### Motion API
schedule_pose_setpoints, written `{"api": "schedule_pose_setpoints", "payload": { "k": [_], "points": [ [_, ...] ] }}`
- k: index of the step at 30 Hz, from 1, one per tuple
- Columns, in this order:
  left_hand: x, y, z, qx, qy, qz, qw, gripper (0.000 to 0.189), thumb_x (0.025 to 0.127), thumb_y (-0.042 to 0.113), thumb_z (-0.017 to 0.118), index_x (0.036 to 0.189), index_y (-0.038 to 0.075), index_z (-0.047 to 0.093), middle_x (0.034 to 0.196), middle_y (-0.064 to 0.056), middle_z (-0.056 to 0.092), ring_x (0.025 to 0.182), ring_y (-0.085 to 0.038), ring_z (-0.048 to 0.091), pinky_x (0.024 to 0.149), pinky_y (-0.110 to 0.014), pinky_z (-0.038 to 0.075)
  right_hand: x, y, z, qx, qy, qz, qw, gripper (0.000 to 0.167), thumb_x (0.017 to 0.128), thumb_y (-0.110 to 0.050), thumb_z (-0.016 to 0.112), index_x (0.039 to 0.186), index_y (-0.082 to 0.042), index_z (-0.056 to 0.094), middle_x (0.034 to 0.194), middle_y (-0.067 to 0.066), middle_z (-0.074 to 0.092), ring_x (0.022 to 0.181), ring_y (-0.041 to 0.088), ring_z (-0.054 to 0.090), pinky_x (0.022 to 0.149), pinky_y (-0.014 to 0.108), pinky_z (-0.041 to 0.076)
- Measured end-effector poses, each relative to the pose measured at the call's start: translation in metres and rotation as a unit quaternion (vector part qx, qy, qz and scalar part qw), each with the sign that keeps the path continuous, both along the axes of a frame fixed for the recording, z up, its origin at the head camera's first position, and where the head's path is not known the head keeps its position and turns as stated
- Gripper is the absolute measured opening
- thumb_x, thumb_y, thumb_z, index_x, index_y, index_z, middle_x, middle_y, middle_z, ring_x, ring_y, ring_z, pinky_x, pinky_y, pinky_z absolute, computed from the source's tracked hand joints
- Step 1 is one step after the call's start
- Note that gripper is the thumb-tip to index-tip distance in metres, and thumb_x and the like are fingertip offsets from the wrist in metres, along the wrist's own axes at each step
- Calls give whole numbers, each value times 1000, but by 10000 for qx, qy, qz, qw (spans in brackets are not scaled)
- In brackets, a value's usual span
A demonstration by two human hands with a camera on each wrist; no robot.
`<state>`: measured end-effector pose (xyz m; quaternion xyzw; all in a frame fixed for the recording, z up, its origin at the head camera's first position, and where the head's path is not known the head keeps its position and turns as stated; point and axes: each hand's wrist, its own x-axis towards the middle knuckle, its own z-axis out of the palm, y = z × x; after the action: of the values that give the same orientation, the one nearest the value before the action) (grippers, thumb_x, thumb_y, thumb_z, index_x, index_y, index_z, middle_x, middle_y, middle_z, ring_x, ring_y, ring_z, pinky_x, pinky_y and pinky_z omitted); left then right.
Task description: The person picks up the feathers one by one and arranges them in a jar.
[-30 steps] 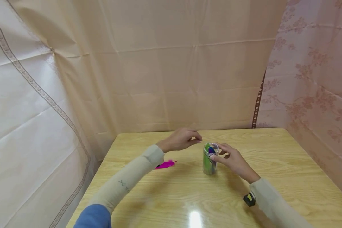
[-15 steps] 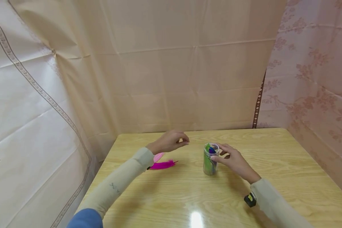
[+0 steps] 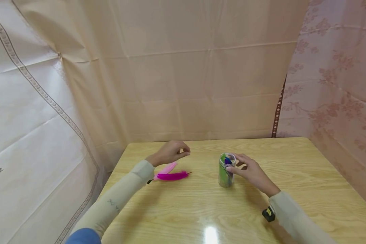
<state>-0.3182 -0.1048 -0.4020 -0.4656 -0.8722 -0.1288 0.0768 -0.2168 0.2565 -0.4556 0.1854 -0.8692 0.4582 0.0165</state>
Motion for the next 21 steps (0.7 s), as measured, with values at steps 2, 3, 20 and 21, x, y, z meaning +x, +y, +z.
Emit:
{"api": "schedule_pose_setpoints", "payload": {
  "k": [2,3,20,21],
  "points": [
    [1,-7,-3,-34,-30,76,10000,15,104,25,65,108,16,76,101,7,71,85,-5,62,77,-22,51,0,0,0,9,-10,-5,10000,63,103,-36,66,158,-20,41,146,8,53,113,23,54,89,30,50],
    [1,-11,-5,-37,-55,94,9999,15,104,25,65,108,15,76,101,6,72,87,-5,63,78,-23,51,0,0,1,9,-13,-4,10000,63,103,-36,65,158,-20,41,146,8,53,113,23,53,89,30,50],
    [9,-52,-29,-235,-375,403,9982,12,102,24,68,105,15,76,97,6,71,84,-7,64,74,-25,52,0,-1,3,101,-49,-36,9999,65,103,-38,65,159,-18,40,146,9,53,114,24,53,90,30,50],
    [10,-53,-30,-250,-417,427,9979,12,102,24,68,105,15,76,97,6,71,84,-6,63,75,-25,52,0,-1,2,111,-42,-38,9999,65,103,-38,65,159,-18,40,146,9,53,114,24,53,89,30,50]
  ]
}}
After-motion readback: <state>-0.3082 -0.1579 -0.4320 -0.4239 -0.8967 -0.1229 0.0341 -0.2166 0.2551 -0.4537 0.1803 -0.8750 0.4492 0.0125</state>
